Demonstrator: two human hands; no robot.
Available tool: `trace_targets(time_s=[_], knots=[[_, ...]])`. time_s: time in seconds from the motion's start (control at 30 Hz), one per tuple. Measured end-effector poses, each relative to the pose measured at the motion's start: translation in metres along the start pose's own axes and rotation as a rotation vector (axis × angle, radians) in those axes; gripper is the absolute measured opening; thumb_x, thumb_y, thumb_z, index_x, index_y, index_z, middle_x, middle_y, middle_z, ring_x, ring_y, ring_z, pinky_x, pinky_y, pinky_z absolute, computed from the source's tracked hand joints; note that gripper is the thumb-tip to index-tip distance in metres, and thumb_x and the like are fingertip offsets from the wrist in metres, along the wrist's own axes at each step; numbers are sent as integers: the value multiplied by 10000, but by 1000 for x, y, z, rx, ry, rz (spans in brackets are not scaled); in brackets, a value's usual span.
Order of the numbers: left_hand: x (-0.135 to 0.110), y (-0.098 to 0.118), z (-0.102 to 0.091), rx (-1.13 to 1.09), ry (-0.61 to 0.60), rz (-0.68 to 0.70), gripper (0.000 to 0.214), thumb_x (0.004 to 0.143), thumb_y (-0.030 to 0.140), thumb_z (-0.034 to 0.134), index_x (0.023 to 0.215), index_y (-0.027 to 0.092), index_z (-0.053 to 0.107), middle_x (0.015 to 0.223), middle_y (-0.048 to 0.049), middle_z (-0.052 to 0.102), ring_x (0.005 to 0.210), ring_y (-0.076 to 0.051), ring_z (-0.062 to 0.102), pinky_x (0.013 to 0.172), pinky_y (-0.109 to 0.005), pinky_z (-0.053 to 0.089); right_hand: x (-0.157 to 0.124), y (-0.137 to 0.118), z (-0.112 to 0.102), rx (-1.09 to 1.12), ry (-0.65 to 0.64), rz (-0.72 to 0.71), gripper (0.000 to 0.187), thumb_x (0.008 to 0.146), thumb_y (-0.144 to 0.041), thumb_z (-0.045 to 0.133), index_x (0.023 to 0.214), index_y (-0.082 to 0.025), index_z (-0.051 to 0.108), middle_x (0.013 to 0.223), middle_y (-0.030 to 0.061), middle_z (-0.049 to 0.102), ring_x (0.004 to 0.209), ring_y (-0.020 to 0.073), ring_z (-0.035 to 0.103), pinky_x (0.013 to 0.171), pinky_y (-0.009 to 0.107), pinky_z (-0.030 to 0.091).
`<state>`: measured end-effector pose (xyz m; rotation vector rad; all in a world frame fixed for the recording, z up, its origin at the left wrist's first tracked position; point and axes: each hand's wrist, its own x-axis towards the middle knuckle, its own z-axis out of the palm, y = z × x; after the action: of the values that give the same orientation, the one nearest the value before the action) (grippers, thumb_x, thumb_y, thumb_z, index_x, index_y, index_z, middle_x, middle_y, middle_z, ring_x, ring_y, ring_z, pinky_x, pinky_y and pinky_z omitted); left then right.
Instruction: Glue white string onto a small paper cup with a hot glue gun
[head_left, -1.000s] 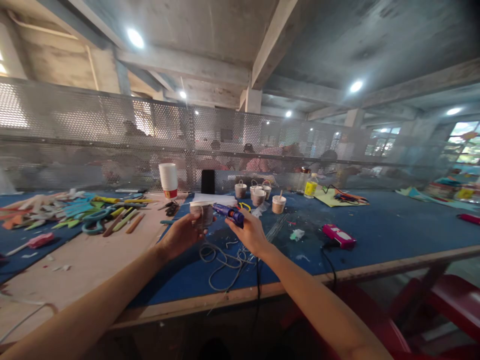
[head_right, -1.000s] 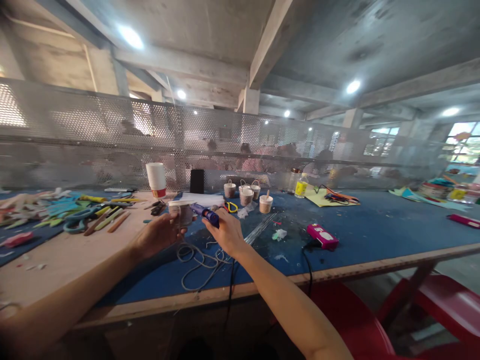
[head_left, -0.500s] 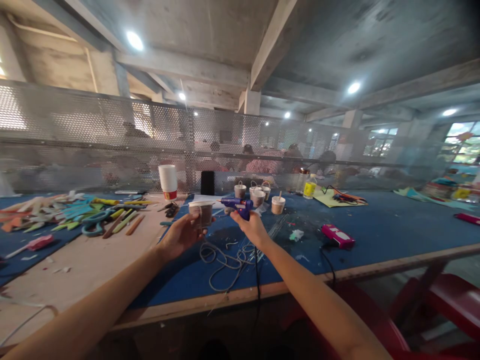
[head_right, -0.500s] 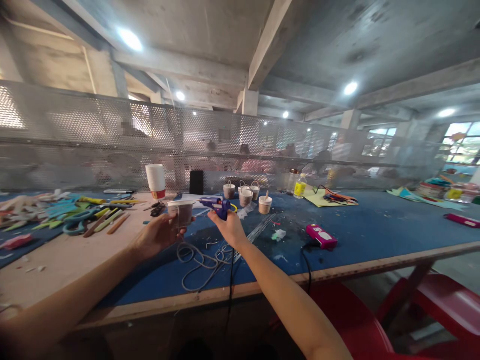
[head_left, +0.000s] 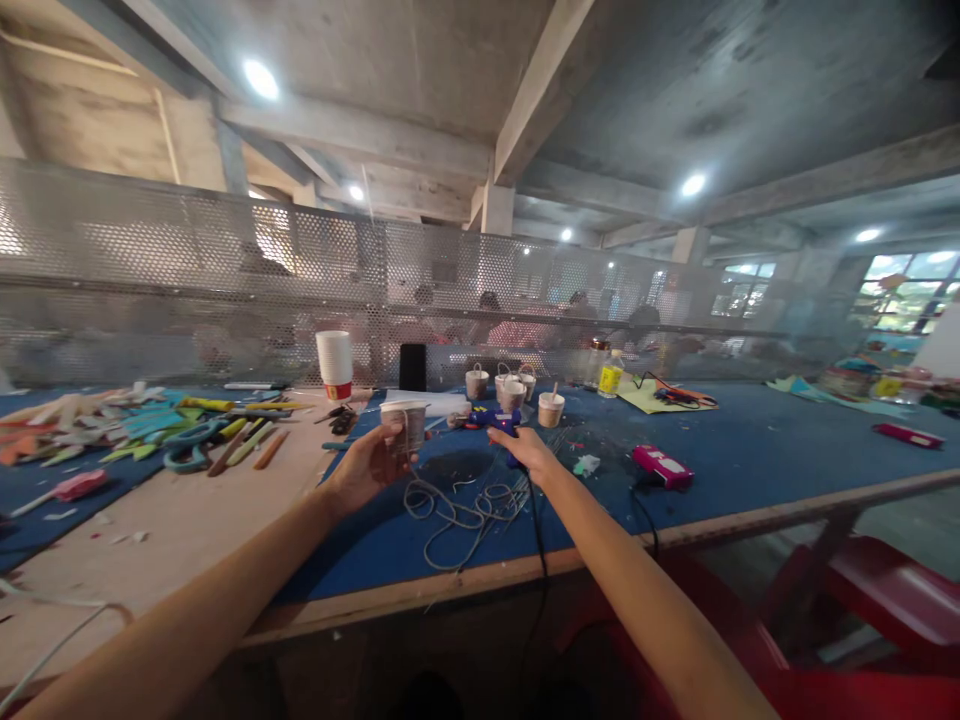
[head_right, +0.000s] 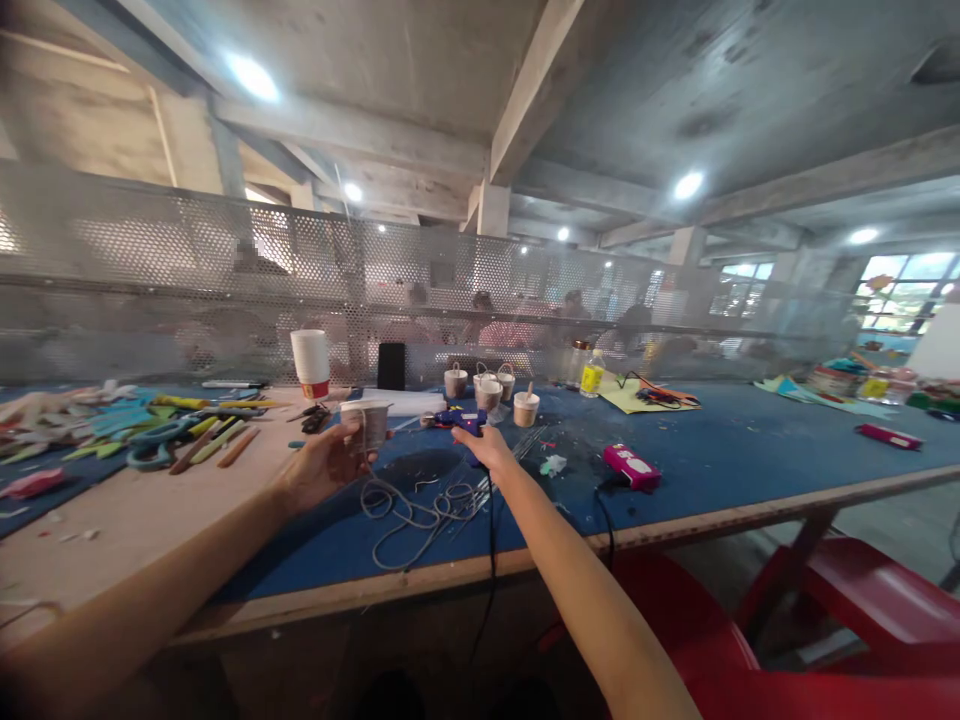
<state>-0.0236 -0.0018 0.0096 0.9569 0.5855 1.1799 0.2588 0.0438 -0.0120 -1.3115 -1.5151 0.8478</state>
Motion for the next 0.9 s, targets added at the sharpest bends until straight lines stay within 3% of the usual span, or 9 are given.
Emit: trace_targets(time_s=[0.2, 0.37, 0.5, 0.63, 0.7, 0.77, 0.9], knots=[[2, -1, -3, -7, 13, -6, 334, 862, 191, 623, 1187, 123, 653, 1025, -150, 769, 636, -191, 712, 545, -279, 582, -1, 14, -20, -478, 27, 47, 493, 756, -653, 683, 585, -191, 660, 537, 21, 590, 606, 204, 616, 523, 258, 360], [2, -1, -4, 1, 6, -11, 325, 871, 193, 622, 1190, 137, 651, 1011, -139, 773, 644, -191, 717, 552, -275, 586, -6, 11, -25, -695, 46, 55, 560, 769, -674, 668, 475, -213, 546, 533, 51, 608, 650, 241, 664, 543, 270, 357], [0, 0, -2, 1, -4, -7, 309, 891, 184, 597, 1190, 131, 652, 1027, -143, 772, 652, -194, 723, 559, -279, 591, -13, 3, -23, -856, 60, 78, 541, 763, -706, 660, 573, -202, 608, 689, 107, 698, 767, 283, 705, 598, 295, 402], [0, -1, -1, -1, 3, -12, 327, 879, 168, 613, 1201, 128, 655, 1020, -142, 774, 720, -213, 743, 598, -284, 603, -19, 1, -23, -920, 169, 31, 463, 789, -631, 698, 860, -175, 670, 922, 143, 732, 930, 301, 699, 722, 336, 460], [1, -2, -2, -3, 25, -13, 322, 861, 165, 638, 1181, 129, 664, 1006, -142, 776, 778, -232, 754, 636, -292, 609, -21, -3, -20, -913, 238, -104, 365, 846, -534, 691, 903, -175, 663, 994, 136, 723, 1003, 286, 679, 796, 353, 465], [1, -4, -3, 9, 30, -7, 320, 844, 168, 667, 1162, 131, 673, 1016, -142, 774, 833, -249, 758, 683, -305, 612, -22, -13, -10, -791, 210, -262, 278, 900, -464, 651, 885, -187, 658, 980, 97, 723, 976, 247, 680, 813, 340, 469], [0, -6, 1, 84, -11, 4, 307, 844, 200, 701, 1145, 143, 686, 1092, -141, 759, 912, -255, 743, 774, -330, 598, -23, -41, 29, -330, -123, -494, 295, 908, -493, 634, 915, -199, 648, 875, 23, 724, 816, 166, 689, 749, 266, 496]])
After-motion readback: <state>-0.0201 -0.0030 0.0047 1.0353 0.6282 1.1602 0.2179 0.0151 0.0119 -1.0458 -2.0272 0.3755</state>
